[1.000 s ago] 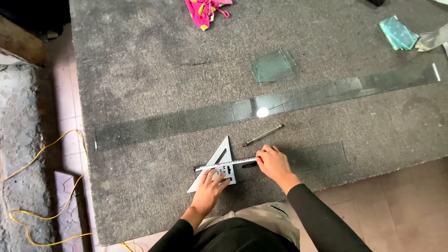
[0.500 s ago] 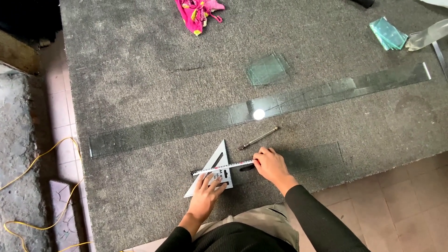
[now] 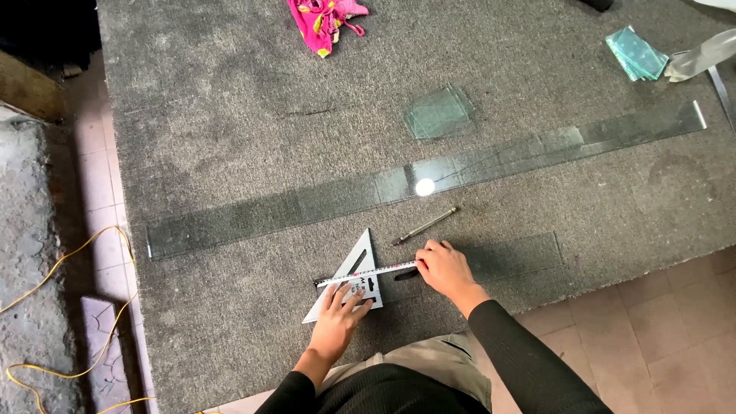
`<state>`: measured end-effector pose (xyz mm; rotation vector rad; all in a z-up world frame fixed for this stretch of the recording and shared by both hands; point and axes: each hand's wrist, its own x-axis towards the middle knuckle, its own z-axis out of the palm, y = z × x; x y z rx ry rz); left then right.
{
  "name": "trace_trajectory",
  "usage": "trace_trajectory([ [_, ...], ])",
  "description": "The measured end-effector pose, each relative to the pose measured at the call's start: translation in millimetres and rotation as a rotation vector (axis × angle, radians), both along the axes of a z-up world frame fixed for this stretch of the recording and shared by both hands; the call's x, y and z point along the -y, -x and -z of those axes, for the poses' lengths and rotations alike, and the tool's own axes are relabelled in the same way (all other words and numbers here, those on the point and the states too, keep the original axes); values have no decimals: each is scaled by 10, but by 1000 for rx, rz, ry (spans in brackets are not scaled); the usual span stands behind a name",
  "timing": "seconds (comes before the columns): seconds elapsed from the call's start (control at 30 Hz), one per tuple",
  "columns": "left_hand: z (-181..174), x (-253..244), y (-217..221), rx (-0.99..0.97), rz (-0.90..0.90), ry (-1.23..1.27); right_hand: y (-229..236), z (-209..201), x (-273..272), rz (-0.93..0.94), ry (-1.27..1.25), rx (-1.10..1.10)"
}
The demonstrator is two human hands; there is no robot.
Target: Measuring and marking a glass sheet on a workbench using a tape measure, square, and scribe.
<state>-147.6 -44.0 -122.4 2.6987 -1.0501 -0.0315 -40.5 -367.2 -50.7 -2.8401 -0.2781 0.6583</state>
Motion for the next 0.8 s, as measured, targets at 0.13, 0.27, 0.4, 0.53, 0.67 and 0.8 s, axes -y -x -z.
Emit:
trace_trajectory([
  [0.13,-39,-2,-4,-12,3,4,5,-14,0,6,1,2],
  [0.27,-17,-9,-14,-2,-2,19,0,9,8,2,-2,9],
  [0.4,-47,-20,4,-6,-10,33,12,5,5,9,3,-6],
  [0.53,-54,-23,-16,-1,-7,35,6,16,8,12,-4,5],
  [0.67,-23,-16,-14,-21,16,3,8,3,7,10,2,-5],
  [0.8,-45,-15,-18,8,6,43,-1,-11,-4,8,3,-13],
])
